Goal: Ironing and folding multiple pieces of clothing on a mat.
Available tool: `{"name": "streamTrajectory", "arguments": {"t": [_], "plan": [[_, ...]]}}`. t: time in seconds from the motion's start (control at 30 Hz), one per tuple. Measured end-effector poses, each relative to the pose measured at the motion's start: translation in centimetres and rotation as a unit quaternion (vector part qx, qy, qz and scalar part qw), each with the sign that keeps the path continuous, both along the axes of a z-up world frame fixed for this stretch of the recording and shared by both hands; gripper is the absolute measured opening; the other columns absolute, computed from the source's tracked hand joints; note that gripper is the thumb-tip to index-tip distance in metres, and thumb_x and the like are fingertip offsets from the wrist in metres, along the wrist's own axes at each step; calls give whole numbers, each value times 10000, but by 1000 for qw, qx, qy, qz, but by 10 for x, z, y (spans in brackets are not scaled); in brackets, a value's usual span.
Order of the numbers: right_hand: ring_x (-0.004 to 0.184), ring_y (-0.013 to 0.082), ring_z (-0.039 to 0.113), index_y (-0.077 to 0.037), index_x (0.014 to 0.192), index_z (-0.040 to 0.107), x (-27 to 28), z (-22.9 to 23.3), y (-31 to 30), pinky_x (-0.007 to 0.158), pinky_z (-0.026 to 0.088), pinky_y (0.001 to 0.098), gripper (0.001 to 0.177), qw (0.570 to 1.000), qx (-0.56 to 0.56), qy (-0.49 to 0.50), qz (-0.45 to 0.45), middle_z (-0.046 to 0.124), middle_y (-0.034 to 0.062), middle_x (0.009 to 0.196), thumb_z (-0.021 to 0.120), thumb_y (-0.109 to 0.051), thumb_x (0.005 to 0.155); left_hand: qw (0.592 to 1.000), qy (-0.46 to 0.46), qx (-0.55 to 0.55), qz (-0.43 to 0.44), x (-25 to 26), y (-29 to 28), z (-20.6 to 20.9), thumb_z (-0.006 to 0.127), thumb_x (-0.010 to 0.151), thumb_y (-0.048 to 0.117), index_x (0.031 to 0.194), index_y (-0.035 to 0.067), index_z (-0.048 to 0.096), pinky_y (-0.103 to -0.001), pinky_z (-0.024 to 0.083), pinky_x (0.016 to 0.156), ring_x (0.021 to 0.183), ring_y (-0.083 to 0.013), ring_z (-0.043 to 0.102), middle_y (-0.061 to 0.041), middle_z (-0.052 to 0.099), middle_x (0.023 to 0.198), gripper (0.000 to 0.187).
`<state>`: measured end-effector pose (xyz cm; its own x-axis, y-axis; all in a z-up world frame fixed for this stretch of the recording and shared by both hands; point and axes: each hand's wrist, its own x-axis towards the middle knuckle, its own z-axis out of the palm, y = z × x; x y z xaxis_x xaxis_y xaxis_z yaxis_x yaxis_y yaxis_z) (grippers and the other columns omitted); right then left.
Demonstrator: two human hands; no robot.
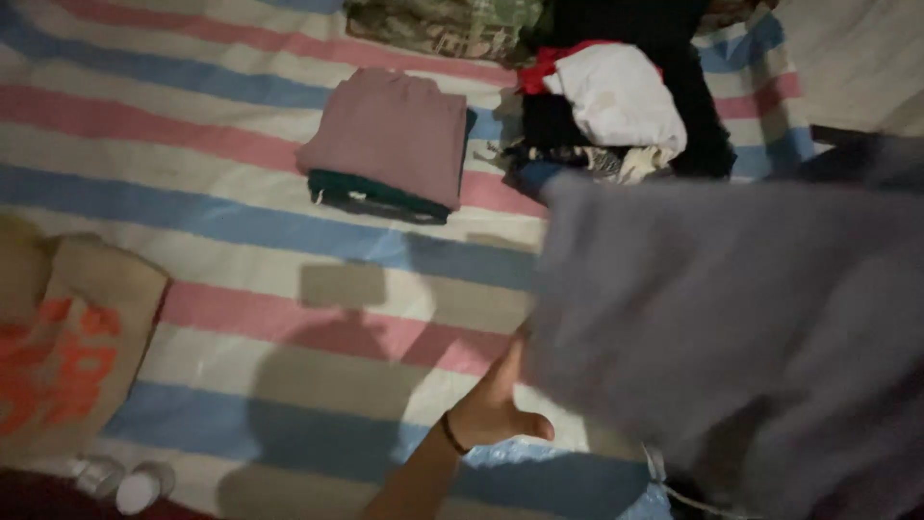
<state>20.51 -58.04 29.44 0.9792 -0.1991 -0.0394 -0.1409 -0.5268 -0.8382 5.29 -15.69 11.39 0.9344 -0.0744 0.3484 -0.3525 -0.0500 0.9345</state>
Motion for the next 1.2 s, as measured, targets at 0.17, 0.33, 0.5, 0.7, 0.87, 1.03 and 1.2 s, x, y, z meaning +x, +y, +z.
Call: {"name": "streamTrajectory", "arguments": {"t": [0.17, 0.33, 0.5, 0.7, 0.87, 1.03, 1.2], "plan": [[1035, 220, 656, -108, 1238, 651, -60, 0, 177, 893, 516, 406, 341, 992, 98, 67, 48, 697, 70, 1173, 670, -216, 915, 897, 40, -271, -347, 25, 52, -24, 759, 916, 431, 1489, -21, 462, -493, 386, 1217, 1433, -330, 468, -194, 506, 1512, 788], [1052, 358, 628, -11, 1291, 673, -39, -81, 158, 890, 478, 537, 382, 983, 130, 66, 116, 681, 206, 1185, 685, -212, 966, 984, 18, -128, -119, 23, 113, 58, 895, 885, 286, 1495, -34, 511, -445, 551, 1140, 1323, -319, 597, -221, 569, 1484, 789], [1508, 354, 438, -65, 1386, 690, -78, -108, 180, 1206, 293, 539, 597, 828, 40, 6, 560, 670, 215, 1461, 432, 38, 857, 968, -141, -181, -101, -3, 156, 52, 878, 860, 300, 1619, 241, 208, -402, 519, 1153, 1427, -203, 500, -63, 387, 1577, 1015], [1443, 227, 476, -253, 1550, 486, -170, -231, 211, 1250, 123, 507, 869, 746, -93, 321, 576, 516, 32, 1558, 603, 91, 760, 917, 201, 339, -65, -67, 191, -125, 760, 794, 98, 1126, 67, 623, -457, 558, 917, 1075, -353, 675, -152, 659, 1174, 360], [1226, 258, 718, -98, 1294, 728, -164, -309, 170, 1062, 547, 402, 441, 907, 20, 151, 393, 782, 107, 1298, 566, -11, 894, 942, 75, 293, 143, -58, 148, -141, 749, 857, 90, 1357, 85, 592, -460, 453, 1099, 1283, -384, 540, -180, 569, 1375, 524], [1118, 334, 679, -91, 1184, 710, -124, -308, 230, 982, 536, 440, 326, 963, -134, -56, 226, 722, 143, 1212, 681, -125, 861, 880, -82, 462, 73, 17, 63, -79, 738, 704, 89, 1486, 106, 512, -577, 176, 1210, 1493, -361, 305, -169, 368, 1575, 814], [976, 320, 677, -112, 1203, 710, -139, -315, 294, 890, 534, 439, 423, 973, -131, -31, 190, 726, 128, 1070, 728, -81, 782, 841, -46, 536, -60, 74, 50, -117, 636, 837, 242, 1602, 81, 375, -693, 12, 1156, 1512, -325, 311, -185, 353, 1591, 824]]}}
